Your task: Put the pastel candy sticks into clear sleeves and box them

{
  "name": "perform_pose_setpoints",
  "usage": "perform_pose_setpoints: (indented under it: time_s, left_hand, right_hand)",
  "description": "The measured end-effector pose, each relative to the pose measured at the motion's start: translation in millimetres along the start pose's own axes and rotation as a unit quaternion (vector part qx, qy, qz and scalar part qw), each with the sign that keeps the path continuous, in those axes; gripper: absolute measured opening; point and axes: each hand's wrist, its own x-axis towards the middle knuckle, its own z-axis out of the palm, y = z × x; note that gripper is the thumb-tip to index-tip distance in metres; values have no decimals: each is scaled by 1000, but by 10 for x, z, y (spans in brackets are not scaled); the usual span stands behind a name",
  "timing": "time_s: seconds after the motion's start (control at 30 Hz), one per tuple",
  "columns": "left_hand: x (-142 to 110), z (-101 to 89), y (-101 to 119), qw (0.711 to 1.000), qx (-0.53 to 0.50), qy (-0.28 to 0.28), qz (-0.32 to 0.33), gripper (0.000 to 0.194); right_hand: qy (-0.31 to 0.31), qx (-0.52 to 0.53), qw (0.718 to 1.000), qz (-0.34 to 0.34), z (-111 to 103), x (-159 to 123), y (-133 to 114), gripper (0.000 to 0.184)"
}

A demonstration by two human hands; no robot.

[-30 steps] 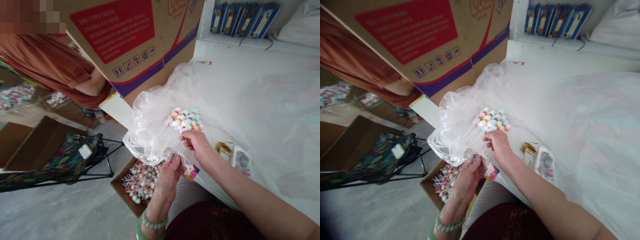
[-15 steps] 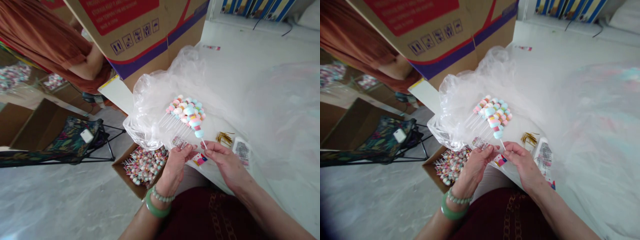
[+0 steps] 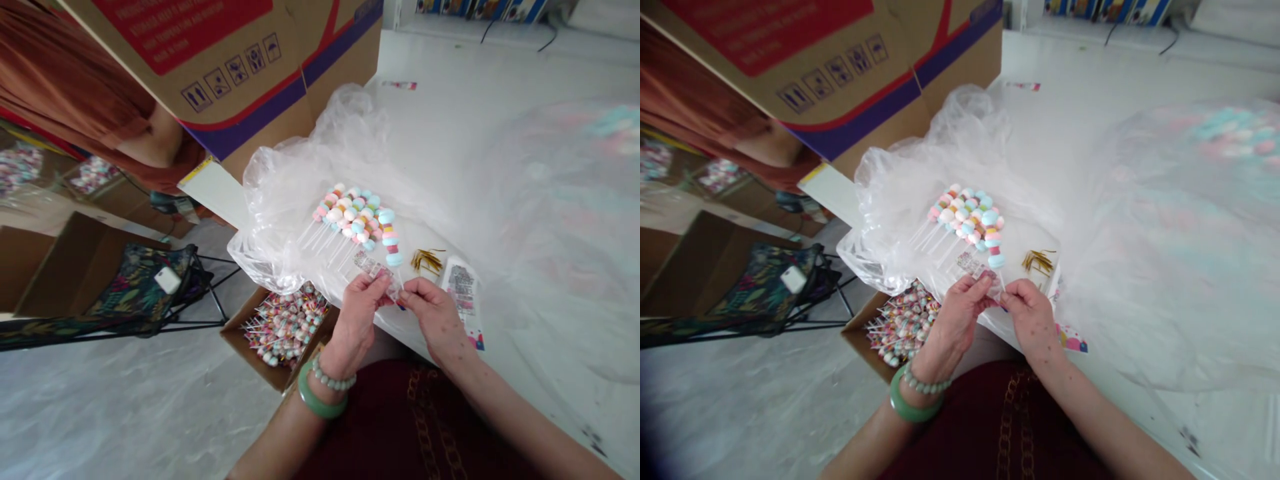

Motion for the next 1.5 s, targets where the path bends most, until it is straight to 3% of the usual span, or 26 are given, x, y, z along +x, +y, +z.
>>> perform_pose_setpoints:
  time_s: [0.17,0.33,0.5,0.73,1.1,1.37,1.5]
  left_hand:
    - [63,-52,34,998,-53,7,-18,20]
    - [196,-183,200,975,-185,54,-113,10]
    - [228,-189,340,947,-276,50,-159,14]
    - [256,-195,364,941,-291,35,-169,20]
    - [293,-224,381,958,-268,23,-99,21]
    - [351,-300,304,987,-154,-7,40,10]
    - [394,-329,279,987,-149,1,51,11]
  right_hand:
    - [11,-58,997,-52,-43,40,-89,13]
    - [-3,-52,999,-15,-359,-81,-146,17]
    - [33,-186,981,-52,-692,-338,-32,24]
    - [112,-258,952,-120,-767,-471,181,30]
    - [126,-357,908,-181,-869,-474,273,32]
    - [124,-439,850,-263,-998,-487,280,32]
    - [114,-455,847,-251,-984,-532,258,31]
